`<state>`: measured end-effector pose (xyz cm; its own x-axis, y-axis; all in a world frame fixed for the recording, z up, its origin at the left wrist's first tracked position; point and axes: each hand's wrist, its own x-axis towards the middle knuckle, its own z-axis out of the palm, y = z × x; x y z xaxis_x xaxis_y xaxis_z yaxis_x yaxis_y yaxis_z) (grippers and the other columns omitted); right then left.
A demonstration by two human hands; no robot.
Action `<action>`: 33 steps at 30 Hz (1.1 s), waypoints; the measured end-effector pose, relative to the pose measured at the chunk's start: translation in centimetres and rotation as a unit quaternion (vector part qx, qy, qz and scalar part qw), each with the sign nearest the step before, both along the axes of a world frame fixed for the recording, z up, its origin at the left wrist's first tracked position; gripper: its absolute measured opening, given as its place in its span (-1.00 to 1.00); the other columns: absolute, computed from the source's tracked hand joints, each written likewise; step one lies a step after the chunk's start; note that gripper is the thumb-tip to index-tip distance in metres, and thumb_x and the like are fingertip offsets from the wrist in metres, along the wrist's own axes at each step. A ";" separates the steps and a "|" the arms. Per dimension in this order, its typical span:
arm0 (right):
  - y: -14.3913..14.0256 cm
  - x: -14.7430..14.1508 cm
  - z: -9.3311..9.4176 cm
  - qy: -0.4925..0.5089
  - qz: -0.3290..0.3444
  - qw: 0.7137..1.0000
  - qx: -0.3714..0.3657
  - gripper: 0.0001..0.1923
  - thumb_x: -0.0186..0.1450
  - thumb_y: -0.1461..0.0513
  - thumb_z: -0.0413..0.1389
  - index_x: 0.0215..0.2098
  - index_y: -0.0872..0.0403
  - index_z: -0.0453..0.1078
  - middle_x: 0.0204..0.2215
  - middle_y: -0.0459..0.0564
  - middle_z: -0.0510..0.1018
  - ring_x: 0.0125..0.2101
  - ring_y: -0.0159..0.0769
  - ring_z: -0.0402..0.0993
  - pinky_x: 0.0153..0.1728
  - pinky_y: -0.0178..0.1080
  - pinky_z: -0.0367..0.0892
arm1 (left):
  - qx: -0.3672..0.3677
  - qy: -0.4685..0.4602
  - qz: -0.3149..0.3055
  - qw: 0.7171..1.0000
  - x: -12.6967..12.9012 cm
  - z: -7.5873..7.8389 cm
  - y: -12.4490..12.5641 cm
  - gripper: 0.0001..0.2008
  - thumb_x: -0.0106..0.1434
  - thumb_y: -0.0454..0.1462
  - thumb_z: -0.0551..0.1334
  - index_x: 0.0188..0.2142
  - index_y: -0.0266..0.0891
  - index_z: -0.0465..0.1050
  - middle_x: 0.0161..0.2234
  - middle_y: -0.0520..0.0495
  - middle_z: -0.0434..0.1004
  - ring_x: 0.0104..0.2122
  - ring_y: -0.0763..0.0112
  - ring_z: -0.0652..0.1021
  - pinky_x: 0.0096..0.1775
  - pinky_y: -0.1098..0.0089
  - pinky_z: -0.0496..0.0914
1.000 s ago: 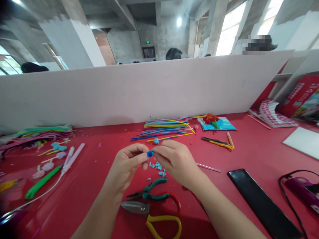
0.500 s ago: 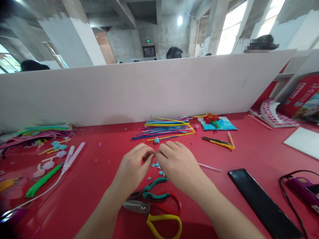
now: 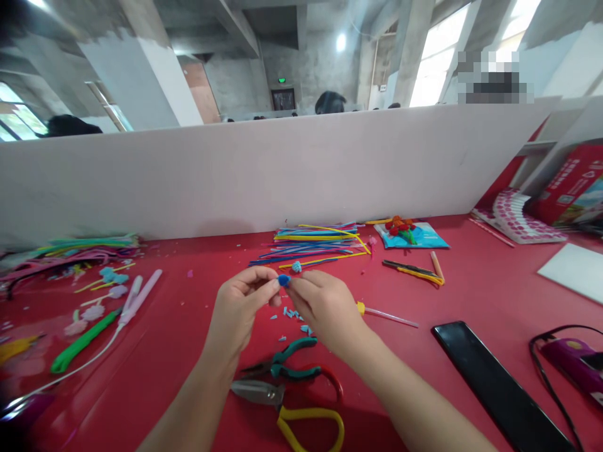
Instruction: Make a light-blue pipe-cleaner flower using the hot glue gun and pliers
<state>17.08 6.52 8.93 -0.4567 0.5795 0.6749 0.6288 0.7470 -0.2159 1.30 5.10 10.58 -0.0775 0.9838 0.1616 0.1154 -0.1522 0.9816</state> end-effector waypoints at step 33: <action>-0.8 -0.7 -0.9 0.075 -0.021 0.996 -0.051 -0.76 0.36 0.28 -0.05 -0.25 0.17 0.46 -0.52 0.08 0.54 -0.52 -0.27 0.41 -0.43 -0.25 0.24 | 0.016 -0.146 -0.043 0.988 0.1 -1.7 1.1 -0.96 0.17 -0.32 0.27 -0.36 -0.26 0.44 -0.55 0.12 0.42 -0.54 0.59 0.42 -0.39 0.55 0.32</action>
